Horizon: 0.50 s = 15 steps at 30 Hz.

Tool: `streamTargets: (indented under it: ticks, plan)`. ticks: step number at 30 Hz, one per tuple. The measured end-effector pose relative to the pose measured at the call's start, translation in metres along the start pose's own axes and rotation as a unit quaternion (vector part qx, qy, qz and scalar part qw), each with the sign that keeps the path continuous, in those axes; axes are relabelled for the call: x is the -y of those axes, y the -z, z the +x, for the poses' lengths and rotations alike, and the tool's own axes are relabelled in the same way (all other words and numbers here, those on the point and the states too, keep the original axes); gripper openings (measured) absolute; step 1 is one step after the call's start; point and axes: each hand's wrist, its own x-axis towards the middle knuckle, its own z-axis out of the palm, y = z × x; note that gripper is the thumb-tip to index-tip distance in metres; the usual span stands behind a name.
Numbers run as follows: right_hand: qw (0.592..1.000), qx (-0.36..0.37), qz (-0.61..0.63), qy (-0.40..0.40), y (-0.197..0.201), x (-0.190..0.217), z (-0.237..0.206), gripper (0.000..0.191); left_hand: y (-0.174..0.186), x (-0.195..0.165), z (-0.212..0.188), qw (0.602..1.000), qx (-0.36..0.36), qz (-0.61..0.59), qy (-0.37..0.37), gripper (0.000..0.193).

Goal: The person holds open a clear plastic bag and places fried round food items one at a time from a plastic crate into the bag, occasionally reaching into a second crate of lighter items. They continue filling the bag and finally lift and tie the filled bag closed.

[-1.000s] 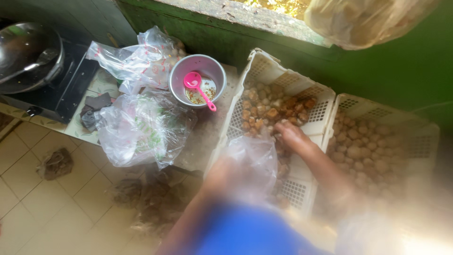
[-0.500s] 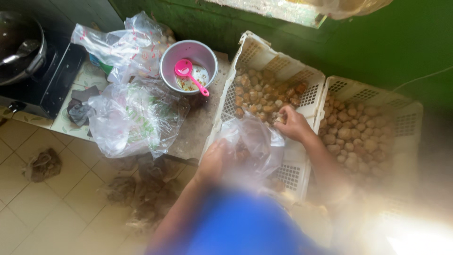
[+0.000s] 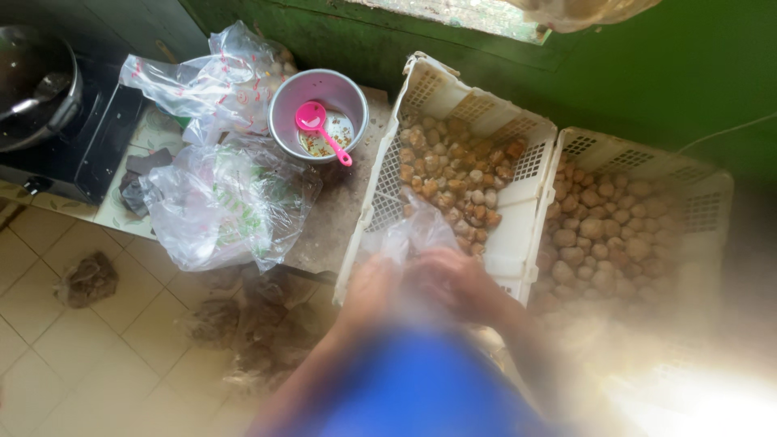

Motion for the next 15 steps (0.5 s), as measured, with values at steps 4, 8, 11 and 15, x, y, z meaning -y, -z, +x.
streamTargets:
  ticks: [4,8,11,15]
  plan:
    - [0.992,-0.069,0.000,-0.102,0.024,-0.046,0.021,0.019,-0.012,-0.026,-0.014,0.998,0.018,0.021,0.049,0.026]
    - [0.960,-0.083,-0.266,-0.026,0.052,-0.105,0.060,0.022,-0.033,-0.053,-0.012,0.998,0.017,-0.019,0.056,0.029]
    - [0.936,0.003,-0.350,-0.043,0.044,-0.145,0.087,0.032,-0.046,-0.062,-0.012,0.997,0.013,-0.075,0.028,0.025]
    - [0.921,0.032,-0.364,-0.135,0.046,-0.160,0.100,0.010,-0.043,-0.066,-0.017,0.833,0.024,0.442,-0.331,0.016]
